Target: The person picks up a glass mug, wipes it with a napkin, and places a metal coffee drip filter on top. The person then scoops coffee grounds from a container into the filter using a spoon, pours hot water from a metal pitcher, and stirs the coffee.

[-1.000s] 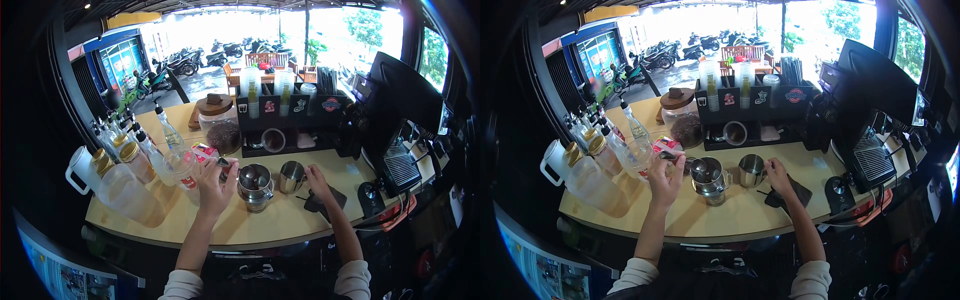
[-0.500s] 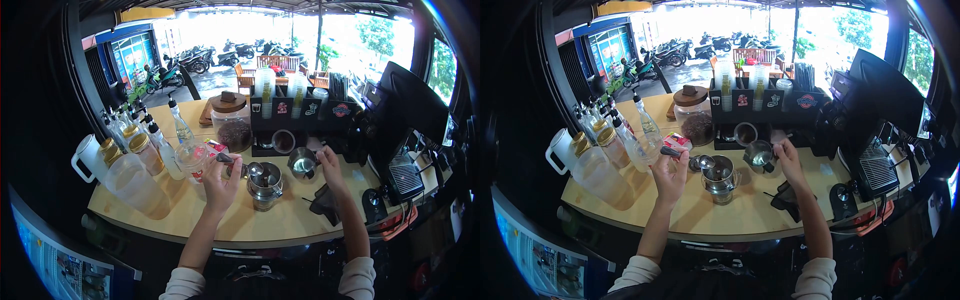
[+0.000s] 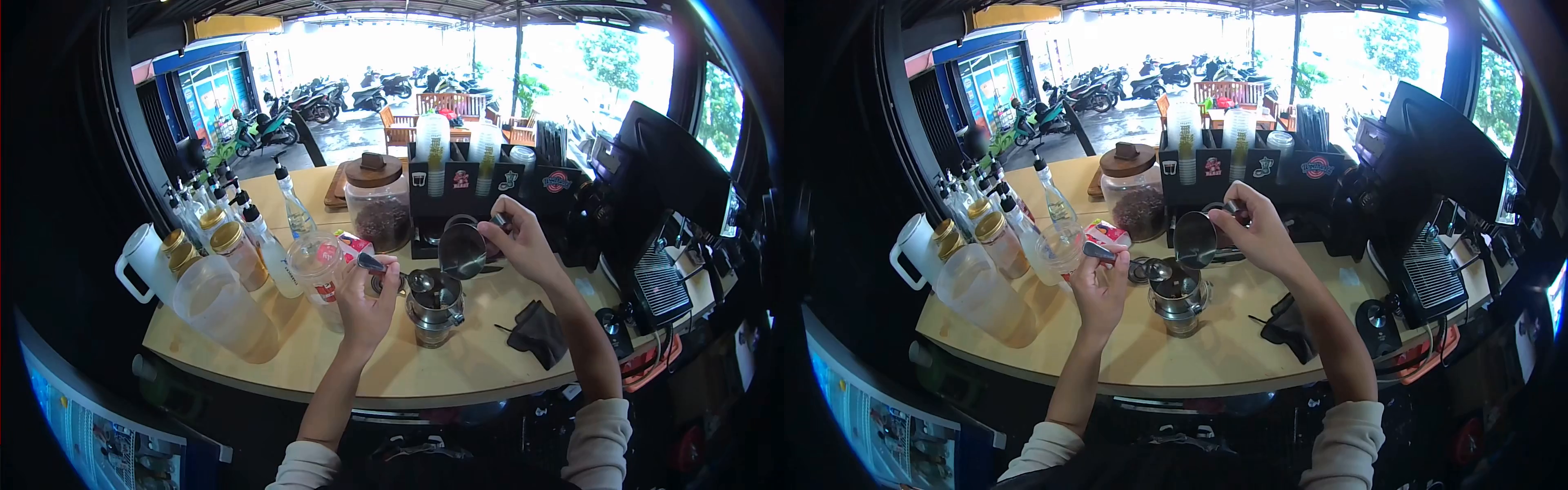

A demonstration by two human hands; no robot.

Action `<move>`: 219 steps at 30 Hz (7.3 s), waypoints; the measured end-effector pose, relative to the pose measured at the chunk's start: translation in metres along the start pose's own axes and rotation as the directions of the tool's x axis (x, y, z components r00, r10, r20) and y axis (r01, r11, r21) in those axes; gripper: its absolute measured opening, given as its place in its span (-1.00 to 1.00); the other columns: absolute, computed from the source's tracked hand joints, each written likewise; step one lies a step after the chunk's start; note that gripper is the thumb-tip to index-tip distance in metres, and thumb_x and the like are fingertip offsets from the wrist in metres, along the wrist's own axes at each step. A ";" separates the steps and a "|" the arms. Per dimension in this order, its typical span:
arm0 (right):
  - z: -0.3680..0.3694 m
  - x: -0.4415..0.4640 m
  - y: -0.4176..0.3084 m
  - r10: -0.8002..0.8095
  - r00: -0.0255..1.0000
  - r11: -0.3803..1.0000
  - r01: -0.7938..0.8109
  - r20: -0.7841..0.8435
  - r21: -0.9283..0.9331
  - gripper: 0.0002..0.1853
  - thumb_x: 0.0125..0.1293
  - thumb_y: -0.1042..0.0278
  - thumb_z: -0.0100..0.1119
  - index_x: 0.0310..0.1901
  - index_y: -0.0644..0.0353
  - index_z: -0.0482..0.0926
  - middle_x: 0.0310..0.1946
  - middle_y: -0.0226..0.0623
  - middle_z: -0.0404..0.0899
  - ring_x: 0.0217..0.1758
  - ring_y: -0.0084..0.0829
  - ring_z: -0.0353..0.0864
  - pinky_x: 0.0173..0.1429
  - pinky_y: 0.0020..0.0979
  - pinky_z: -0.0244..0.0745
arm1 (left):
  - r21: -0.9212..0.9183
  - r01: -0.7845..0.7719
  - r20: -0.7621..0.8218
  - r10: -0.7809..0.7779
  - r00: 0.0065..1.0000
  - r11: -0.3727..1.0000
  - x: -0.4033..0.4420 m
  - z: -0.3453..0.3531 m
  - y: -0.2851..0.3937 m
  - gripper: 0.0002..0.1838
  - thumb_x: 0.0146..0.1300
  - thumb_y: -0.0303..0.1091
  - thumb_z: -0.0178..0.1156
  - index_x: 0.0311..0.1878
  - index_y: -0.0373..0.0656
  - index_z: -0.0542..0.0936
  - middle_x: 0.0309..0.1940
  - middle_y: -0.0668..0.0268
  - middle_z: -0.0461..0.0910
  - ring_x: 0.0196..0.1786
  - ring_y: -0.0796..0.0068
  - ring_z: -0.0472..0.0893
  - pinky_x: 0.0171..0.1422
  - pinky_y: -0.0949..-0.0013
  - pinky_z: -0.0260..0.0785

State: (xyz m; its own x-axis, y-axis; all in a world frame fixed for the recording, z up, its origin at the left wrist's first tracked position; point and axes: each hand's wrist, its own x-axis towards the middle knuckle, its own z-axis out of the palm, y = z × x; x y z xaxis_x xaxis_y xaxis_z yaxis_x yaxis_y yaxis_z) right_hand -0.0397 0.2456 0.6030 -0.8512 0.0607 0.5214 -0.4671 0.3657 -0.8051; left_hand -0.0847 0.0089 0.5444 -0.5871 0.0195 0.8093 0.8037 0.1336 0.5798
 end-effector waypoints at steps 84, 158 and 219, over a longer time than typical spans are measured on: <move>0.017 0.000 -0.044 0.025 0.994 0.961 0.007 0.111 -0.277 -0.73 0.21 0.47 0.24 -0.39 0.31 0.28 -0.51 -0.29 0.35 -0.57 -0.54 0.55 -0.51 -0.45 0.34 | 0.017 -0.010 0.089 0.008 0.996 1.000 -0.009 -0.003 -0.010 -0.96 0.21 -0.41 0.25 -0.31 -0.14 0.62 -0.47 0.36 0.59 -0.32 0.43 0.51 0.01 0.32 0.26; -0.030 -0.106 0.159 0.343 0.852 0.915 -0.398 -0.395 -0.064 -0.81 0.33 0.40 0.12 -0.08 0.29 0.51 -0.26 -0.26 0.51 -0.35 -0.53 0.52 -0.21 -0.54 0.45 | 0.232 -0.520 0.356 0.426 0.832 0.822 -0.012 0.026 -0.003 -0.82 0.07 -0.35 0.36 -0.24 0.01 0.62 -0.42 0.51 0.55 -0.31 0.55 0.56 0.29 0.14 0.12; 0.026 -0.033 -0.030 -0.032 0.962 0.997 0.051 0.270 -0.062 -0.89 0.36 0.51 -0.02 -0.16 0.30 0.49 -0.39 -0.28 0.65 -0.43 -0.60 0.55 -0.31 -0.51 0.48 | 0.020 -0.165 0.565 0.125 0.815 0.986 0.001 0.022 -0.007 -0.11 -0.31 -0.30 0.50 0.24 0.06 0.34 0.19 0.33 0.45 0.30 0.31 0.41 0.48 0.02 -0.15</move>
State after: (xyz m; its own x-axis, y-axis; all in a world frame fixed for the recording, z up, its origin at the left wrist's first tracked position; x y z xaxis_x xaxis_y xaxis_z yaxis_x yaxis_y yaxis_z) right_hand -0.0036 0.2086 0.6025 -0.8688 -0.2044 0.4511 -0.4939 0.4251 -0.7585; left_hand -0.0931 0.0302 0.5395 -0.4330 0.5928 0.6790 0.8875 0.1482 0.4364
